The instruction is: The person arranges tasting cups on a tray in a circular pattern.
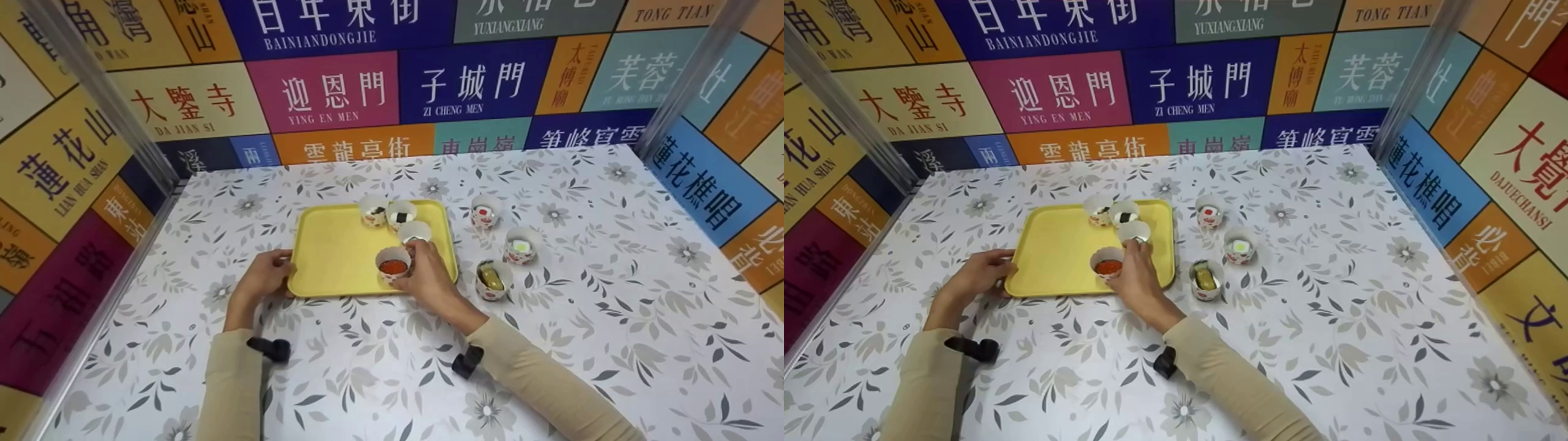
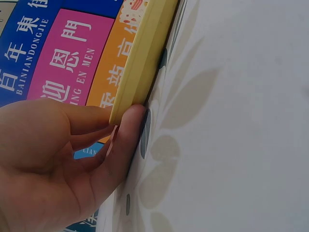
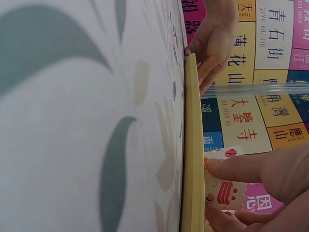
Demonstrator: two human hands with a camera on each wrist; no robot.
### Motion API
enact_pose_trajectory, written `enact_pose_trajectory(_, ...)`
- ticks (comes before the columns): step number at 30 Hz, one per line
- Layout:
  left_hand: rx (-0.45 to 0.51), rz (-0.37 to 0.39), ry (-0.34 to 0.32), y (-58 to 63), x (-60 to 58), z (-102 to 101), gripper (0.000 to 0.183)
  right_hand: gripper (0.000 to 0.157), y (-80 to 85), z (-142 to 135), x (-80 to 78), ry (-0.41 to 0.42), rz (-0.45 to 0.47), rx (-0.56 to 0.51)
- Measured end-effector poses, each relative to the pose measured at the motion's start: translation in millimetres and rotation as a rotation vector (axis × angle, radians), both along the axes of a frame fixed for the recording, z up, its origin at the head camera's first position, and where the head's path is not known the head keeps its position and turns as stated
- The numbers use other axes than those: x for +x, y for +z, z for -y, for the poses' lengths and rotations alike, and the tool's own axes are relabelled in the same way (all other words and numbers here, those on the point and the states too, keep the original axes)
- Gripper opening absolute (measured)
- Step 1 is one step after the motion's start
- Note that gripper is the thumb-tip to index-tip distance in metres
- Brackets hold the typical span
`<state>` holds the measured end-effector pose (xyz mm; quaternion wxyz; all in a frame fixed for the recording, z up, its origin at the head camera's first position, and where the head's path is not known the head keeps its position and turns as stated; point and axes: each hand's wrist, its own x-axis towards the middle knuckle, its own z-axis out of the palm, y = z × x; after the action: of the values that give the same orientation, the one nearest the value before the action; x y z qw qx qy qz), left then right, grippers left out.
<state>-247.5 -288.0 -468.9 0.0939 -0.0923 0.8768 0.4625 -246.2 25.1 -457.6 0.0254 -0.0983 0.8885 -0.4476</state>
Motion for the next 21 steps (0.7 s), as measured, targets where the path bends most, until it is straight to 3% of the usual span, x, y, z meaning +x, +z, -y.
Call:
enact_pose_trajectory(8,0.042,-0.002,-0.021,1.2,1.5,0.3,0.047,0.055,-0.1,1.2,-0.8,-0.036,-0.005,-0.078)
enact_pose_trajectory(21,0.037,0.005,-0.004,1.1,0.6,-0.6,0.047,0.046,5.5,3.3,-4.5,-0.058,-0.090,-0.081)
